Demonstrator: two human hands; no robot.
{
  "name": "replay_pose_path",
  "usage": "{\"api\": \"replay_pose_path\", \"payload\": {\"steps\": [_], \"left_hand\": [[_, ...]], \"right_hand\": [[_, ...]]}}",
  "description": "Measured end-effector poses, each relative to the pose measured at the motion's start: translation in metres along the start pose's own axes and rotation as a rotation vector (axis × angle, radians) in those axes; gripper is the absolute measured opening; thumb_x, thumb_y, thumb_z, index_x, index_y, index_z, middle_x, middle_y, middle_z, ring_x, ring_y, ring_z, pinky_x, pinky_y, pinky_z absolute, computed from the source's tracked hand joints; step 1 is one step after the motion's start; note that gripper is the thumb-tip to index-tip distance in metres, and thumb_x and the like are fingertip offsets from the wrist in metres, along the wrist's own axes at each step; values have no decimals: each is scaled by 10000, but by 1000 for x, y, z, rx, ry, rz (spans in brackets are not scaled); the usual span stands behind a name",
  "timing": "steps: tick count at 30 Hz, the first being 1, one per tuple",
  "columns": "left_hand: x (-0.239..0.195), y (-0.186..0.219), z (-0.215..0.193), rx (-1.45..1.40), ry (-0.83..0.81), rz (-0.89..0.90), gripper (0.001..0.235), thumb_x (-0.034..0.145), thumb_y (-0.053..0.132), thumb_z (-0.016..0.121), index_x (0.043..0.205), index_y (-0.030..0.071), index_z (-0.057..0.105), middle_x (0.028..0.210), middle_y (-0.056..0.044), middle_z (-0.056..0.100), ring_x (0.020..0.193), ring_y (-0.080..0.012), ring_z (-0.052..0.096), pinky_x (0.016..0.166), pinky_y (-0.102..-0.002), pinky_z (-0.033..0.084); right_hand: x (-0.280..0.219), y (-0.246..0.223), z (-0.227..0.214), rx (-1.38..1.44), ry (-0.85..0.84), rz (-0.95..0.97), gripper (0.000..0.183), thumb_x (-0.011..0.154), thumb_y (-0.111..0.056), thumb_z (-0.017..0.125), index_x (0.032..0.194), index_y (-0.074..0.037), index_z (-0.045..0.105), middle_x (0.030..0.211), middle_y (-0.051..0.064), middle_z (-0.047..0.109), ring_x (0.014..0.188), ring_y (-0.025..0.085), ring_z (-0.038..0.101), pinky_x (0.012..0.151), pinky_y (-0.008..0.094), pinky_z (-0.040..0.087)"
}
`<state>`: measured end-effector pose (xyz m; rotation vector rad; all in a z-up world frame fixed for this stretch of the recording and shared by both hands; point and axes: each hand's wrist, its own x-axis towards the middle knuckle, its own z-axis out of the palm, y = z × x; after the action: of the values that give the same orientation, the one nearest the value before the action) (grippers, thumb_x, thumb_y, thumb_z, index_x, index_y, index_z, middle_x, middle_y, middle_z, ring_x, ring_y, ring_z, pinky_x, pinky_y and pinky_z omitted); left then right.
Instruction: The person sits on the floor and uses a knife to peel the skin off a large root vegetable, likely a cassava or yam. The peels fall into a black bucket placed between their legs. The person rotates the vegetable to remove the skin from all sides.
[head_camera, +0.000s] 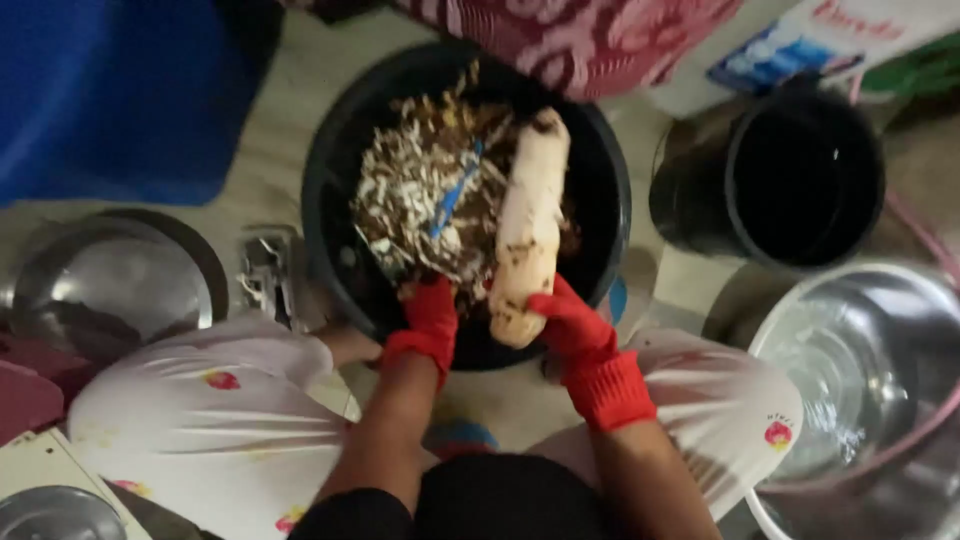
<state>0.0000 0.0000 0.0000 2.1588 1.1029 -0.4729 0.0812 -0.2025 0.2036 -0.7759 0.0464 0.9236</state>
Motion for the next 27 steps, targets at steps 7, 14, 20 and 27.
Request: {"api": "replay_pose_path", "payload": {"steps": [7, 14, 20, 27], "left_hand": [[-50, 48, -62, 141, -74, 86, 533, 860, 626, 656, 1177, 197, 679, 1075, -135, 743, 1055, -346, 742, 836, -469, 624], [-16, 61, -125, 367, -338, 219, 714, 750, 687, 638, 1332, 276, 683, 1267, -127, 731, 1148, -317, 719, 902, -425, 610], [-92, 118, -264, -350, -284, 371, 556, 956, 516, 611, 1423, 219, 555, 1016, -176, 758, 711, -275, 767, 741, -362, 652], [-163, 182, -324, -581, -281, 642, 521, 953, 373, 628, 1390, 98, 563, 948, -183, 731, 731, -225, 739, 751, -371, 673]], "right_hand": [[14, -17, 30, 113, -101, -105, 772, 866, -397, 715, 1486, -5, 472, 1403, 276, 602, 1208, 401, 650, 999, 610, 515], [31, -54, 52, -28, 178, -323, 559, 875, -167, 750, 1385, -22, 573, 1218, 221, 709, 1064, 363, 725, 908, 564, 587], [21, -98, 116, -80, 165, -362, 516, 812, -114, 762, 1303, -56, 616, 1167, 226, 732, 1020, 383, 743, 884, 552, 608], [35, -140, 151, -379, 249, -326, 437, 687, -16, 891, 1093, -18, 731, 982, 178, 774, 889, 312, 770, 791, 473, 635]]}}
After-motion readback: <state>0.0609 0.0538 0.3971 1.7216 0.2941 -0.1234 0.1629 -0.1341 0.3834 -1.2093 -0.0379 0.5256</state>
